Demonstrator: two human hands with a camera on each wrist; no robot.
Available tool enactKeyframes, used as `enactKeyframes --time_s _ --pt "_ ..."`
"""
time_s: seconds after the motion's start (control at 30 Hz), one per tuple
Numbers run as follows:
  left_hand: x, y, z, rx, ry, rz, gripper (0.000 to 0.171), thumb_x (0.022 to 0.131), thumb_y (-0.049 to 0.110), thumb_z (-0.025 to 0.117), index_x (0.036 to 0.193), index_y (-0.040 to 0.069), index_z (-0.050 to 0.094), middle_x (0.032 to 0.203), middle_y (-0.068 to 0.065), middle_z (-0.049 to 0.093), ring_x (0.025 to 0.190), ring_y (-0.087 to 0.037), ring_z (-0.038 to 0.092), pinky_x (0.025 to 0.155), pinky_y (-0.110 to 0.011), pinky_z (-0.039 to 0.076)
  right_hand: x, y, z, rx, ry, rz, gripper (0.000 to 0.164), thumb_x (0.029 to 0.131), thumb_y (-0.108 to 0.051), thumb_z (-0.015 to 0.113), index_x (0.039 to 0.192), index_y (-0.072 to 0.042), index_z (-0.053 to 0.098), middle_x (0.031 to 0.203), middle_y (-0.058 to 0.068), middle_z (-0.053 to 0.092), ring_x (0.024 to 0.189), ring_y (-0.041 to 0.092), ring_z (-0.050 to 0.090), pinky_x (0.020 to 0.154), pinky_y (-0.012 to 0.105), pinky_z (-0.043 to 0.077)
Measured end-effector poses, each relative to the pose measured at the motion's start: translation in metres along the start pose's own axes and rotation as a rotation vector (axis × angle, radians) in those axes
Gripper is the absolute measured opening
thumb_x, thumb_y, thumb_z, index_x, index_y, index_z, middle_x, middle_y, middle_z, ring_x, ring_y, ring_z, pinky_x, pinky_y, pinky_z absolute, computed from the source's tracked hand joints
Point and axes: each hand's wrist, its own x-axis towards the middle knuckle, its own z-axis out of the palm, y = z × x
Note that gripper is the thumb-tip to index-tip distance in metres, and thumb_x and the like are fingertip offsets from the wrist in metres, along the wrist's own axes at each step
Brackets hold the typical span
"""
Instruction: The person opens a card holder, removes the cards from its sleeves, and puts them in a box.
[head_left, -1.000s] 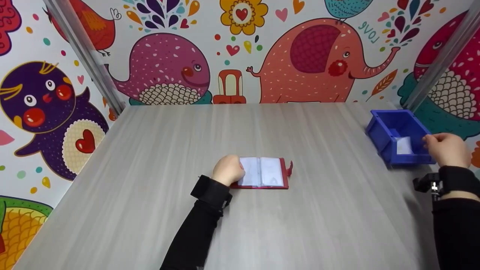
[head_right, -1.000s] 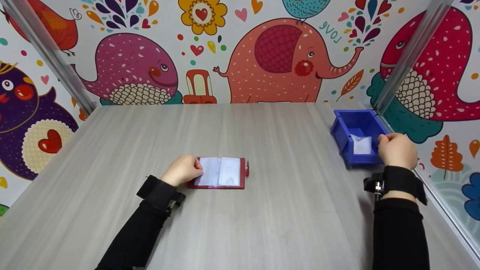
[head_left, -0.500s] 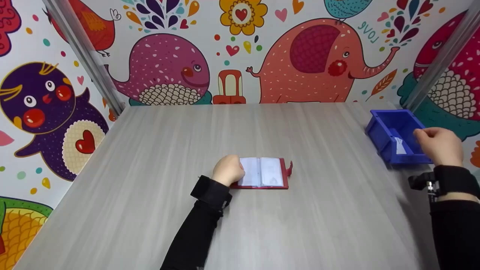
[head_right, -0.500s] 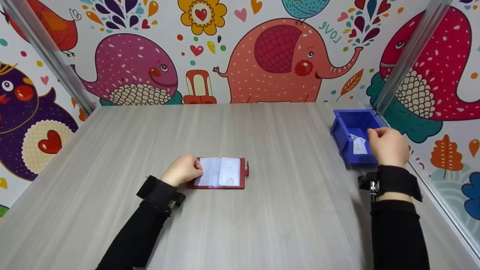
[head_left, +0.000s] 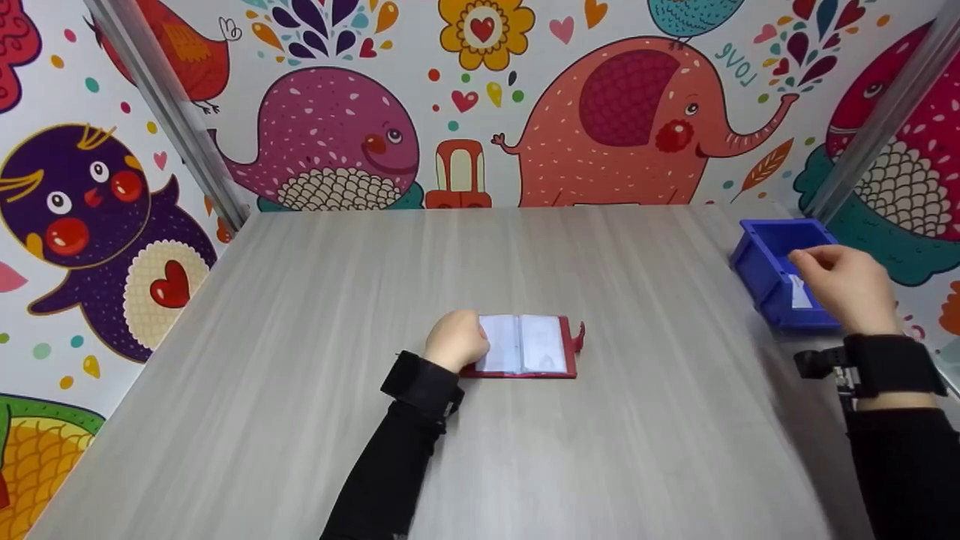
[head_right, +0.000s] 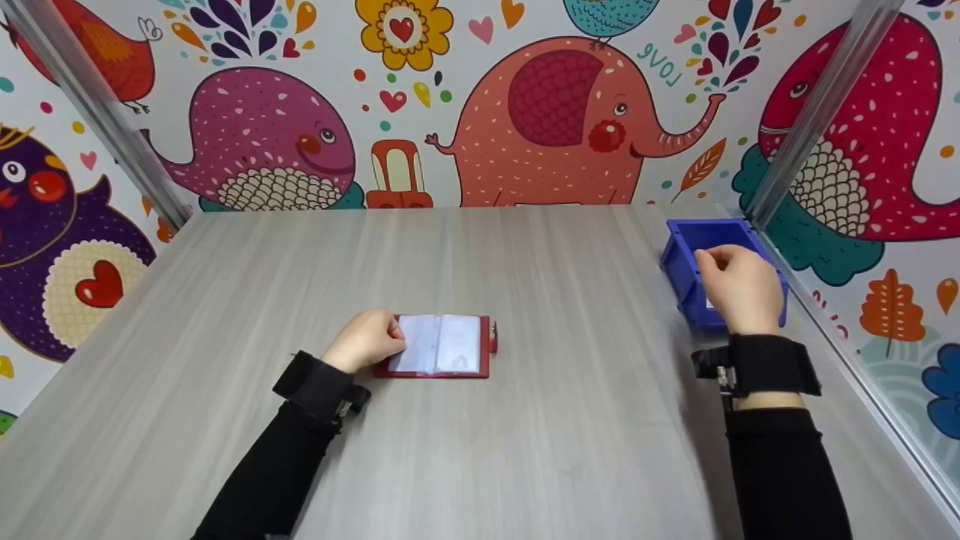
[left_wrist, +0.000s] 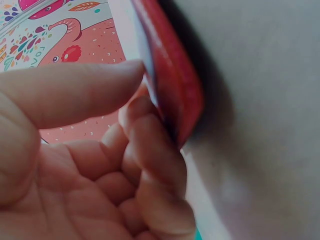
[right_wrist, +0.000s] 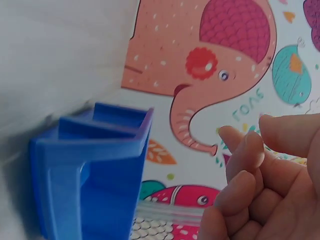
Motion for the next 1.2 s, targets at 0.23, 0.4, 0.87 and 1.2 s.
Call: enactKeyframes --time_s 0.23,0.4,0.87,1.2 --pt "0.000 0.000 -0.001 0.009 -0.012 -0.003 0.025 0.075 -0.001 0.060 0.058 0.014 0.049 0.068 -0.001 0.051 0.065 -0.020 0.047 0.063 -0.033 0.043 -0.001 -0.019 0.014 0.019 0.003 -0.061 0.063 0.102 -0.048 0.043 0.126 0.009 0.059 0.115 0.029 0.061 0.093 0.033 0.055 0.068 0.033 0.043" --pt "0.000 0.001 -0.002 0.010 -0.017 -0.009 0.024 0.075 0.000 0.060 0.059 0.013 0.050 0.068 -0.001 0.051 0.066 -0.020 0.048 0.064 -0.033 0.044 -0.004 -0.034 0.028 0.030 -0.003 -0.112 0.058 0.102 -0.046 0.046 0.124 0.006 0.061 0.113 0.026 0.063 0.091 0.031 0.056 0.071 0.036 0.043" --pt "0.000 0.000 -0.001 0.013 -0.007 -0.007 0.023 0.077 0.000 0.061 0.061 0.013 0.050 0.071 -0.003 0.052 0.067 -0.021 0.049 0.067 -0.034 0.045 -0.009 -0.069 0.074 0.063 0.031 -0.313 0.038 0.100 -0.029 0.058 0.110 0.006 0.070 0.097 0.022 0.069 0.082 0.029 0.061 0.071 0.041 0.045" --pt "-0.001 0.000 0.000 0.002 0.000 0.004 0.029 0.075 -0.002 0.059 0.057 0.014 0.043 0.067 -0.002 0.048 0.064 -0.020 0.045 0.062 -0.032 0.040 -0.015 -0.091 0.100 0.110 -0.042 -0.350 0.035 0.099 -0.025 0.059 0.112 0.005 0.070 0.097 0.020 0.071 0.085 0.030 0.064 0.075 0.043 0.047"
